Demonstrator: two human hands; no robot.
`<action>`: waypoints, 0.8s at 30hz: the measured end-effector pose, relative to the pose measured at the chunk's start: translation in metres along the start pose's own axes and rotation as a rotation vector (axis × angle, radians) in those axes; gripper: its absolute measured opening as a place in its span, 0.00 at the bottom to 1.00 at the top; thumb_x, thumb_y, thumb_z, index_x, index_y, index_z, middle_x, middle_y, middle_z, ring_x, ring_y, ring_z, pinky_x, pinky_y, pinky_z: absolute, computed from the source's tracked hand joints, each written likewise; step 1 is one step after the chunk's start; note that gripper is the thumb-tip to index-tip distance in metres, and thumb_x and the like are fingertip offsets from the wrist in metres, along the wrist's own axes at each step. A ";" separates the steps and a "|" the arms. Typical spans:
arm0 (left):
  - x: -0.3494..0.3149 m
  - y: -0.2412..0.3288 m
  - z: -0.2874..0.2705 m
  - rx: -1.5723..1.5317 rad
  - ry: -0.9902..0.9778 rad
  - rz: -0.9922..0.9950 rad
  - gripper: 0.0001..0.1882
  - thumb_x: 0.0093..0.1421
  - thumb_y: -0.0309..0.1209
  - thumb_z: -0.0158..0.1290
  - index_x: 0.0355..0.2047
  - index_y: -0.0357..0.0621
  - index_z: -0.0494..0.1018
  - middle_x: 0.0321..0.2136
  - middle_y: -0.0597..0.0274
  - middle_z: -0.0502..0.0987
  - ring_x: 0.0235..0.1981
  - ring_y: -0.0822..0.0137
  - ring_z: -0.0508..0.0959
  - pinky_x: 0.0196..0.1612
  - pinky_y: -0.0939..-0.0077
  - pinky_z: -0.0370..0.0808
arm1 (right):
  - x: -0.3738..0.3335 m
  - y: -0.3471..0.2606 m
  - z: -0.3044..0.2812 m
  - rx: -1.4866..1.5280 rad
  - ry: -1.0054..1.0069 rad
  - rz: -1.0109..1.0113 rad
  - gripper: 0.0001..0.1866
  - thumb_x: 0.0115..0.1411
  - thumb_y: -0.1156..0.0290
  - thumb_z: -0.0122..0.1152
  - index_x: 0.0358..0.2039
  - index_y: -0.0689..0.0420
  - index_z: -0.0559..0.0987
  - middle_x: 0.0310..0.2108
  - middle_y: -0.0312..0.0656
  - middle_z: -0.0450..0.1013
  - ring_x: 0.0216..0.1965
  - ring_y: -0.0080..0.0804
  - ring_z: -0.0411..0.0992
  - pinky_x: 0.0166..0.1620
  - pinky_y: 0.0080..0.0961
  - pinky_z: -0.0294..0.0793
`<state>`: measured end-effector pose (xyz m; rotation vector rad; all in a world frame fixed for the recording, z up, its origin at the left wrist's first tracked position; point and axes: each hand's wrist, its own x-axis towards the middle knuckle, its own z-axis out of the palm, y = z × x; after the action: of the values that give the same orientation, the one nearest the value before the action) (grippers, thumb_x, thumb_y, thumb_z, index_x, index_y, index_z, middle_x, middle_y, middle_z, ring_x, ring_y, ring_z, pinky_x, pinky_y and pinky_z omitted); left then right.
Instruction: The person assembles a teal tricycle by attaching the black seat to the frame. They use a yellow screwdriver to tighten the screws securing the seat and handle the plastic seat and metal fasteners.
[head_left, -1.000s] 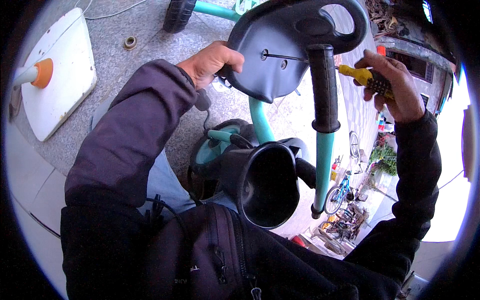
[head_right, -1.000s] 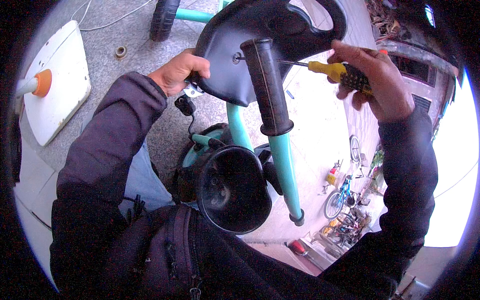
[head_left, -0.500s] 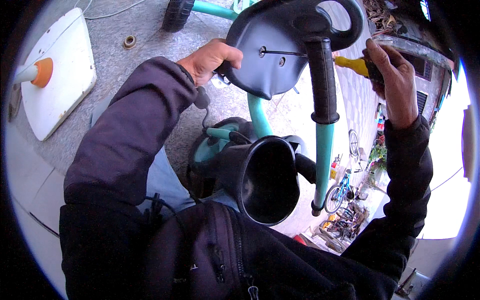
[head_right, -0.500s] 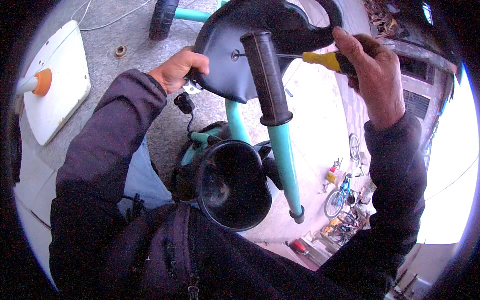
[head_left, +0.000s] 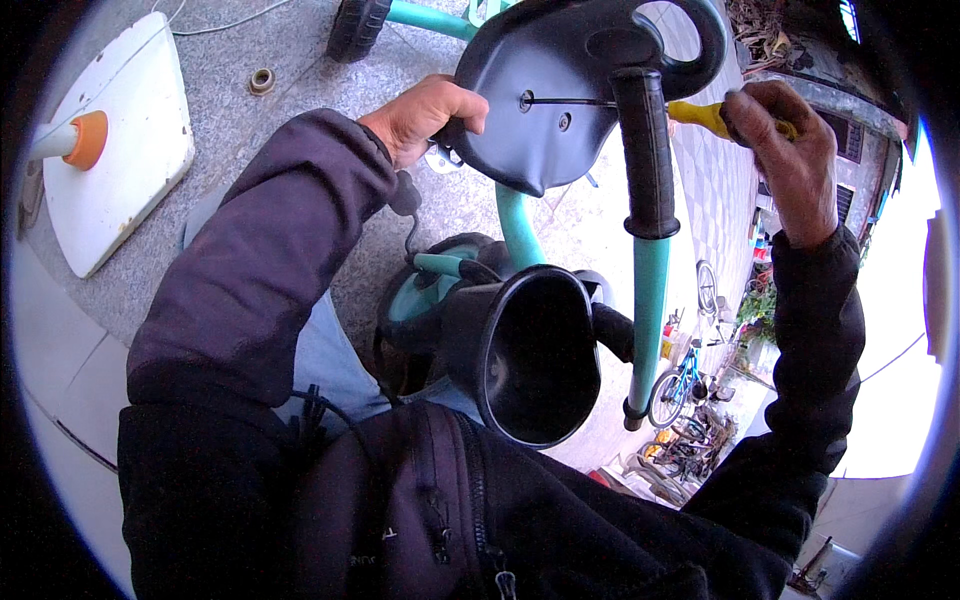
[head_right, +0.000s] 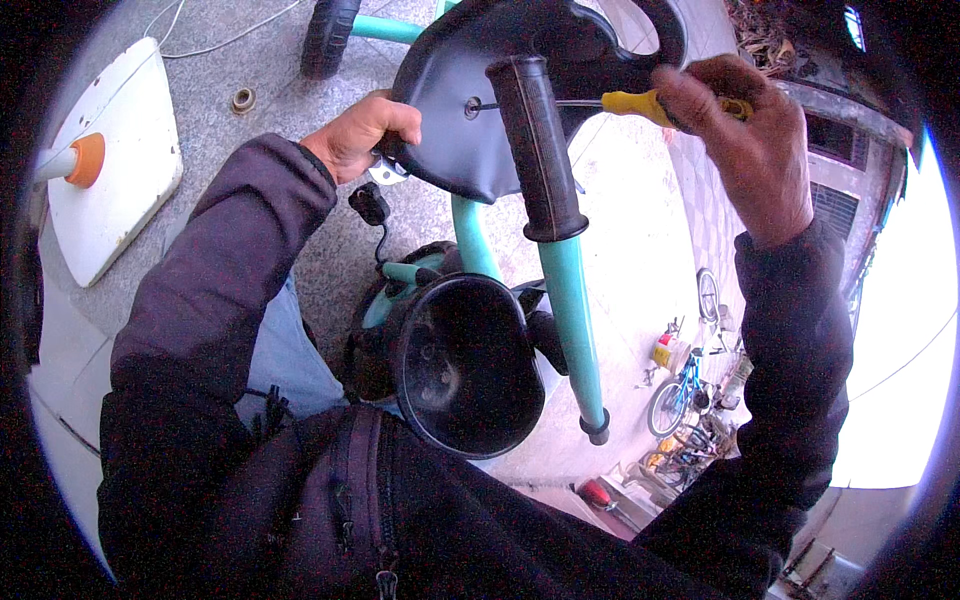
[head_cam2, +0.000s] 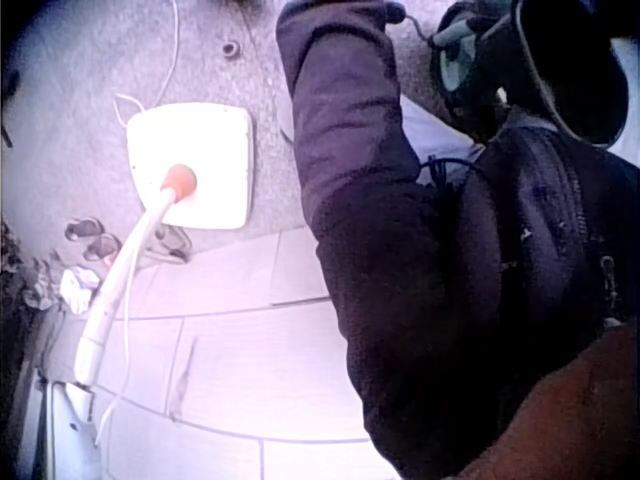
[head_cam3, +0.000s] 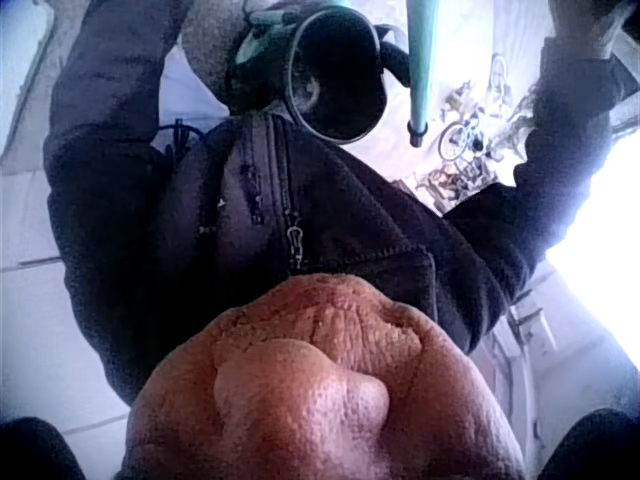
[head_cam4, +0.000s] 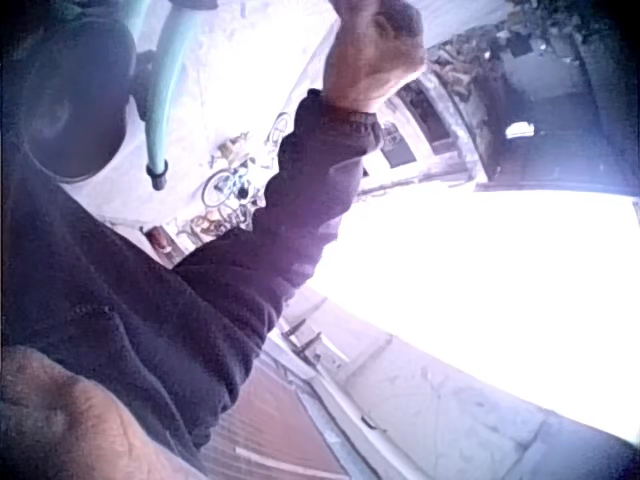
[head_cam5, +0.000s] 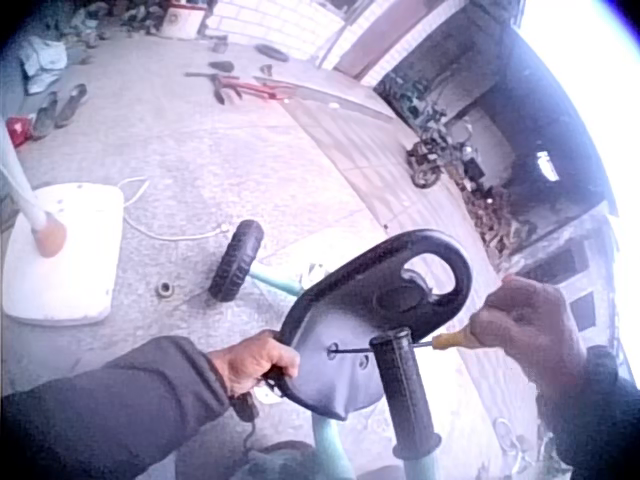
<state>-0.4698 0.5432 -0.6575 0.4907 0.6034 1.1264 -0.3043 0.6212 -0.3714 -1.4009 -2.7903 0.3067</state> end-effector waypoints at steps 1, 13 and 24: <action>0.000 -0.001 0.000 0.000 0.003 0.007 0.07 0.41 0.25 0.49 0.24 0.39 0.72 0.22 0.65 0.72 0.24 0.72 0.72 0.34 0.79 0.69 | 0.001 -0.006 -0.005 0.035 -0.048 0.221 0.22 0.53 0.51 0.58 0.30 0.61 0.75 0.18 0.35 0.70 0.14 0.17 0.66 0.18 0.11 0.64; 0.001 -0.003 -0.001 0.007 0.019 0.015 0.06 0.41 0.27 0.50 0.22 0.40 0.72 0.20 0.65 0.71 0.22 0.73 0.70 0.31 0.80 0.68 | -0.016 -0.007 0.012 -0.126 0.183 -0.189 0.13 0.51 0.63 0.63 0.29 0.61 0.76 0.23 0.37 0.74 0.26 0.24 0.74 0.32 0.18 0.73; 0.000 -0.001 0.006 0.018 0.007 -0.001 0.05 0.41 0.26 0.50 0.21 0.40 0.71 0.21 0.65 0.72 0.23 0.73 0.71 0.32 0.80 0.68 | -0.007 0.006 -0.015 -0.096 -0.263 0.204 0.17 0.54 0.61 0.59 0.35 0.64 0.75 0.23 0.39 0.72 0.19 0.18 0.68 0.21 0.11 0.66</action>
<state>-0.4651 0.5427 -0.6541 0.5016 0.6204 1.1229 -0.2936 0.6215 -0.3569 -1.7958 -2.9001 0.3903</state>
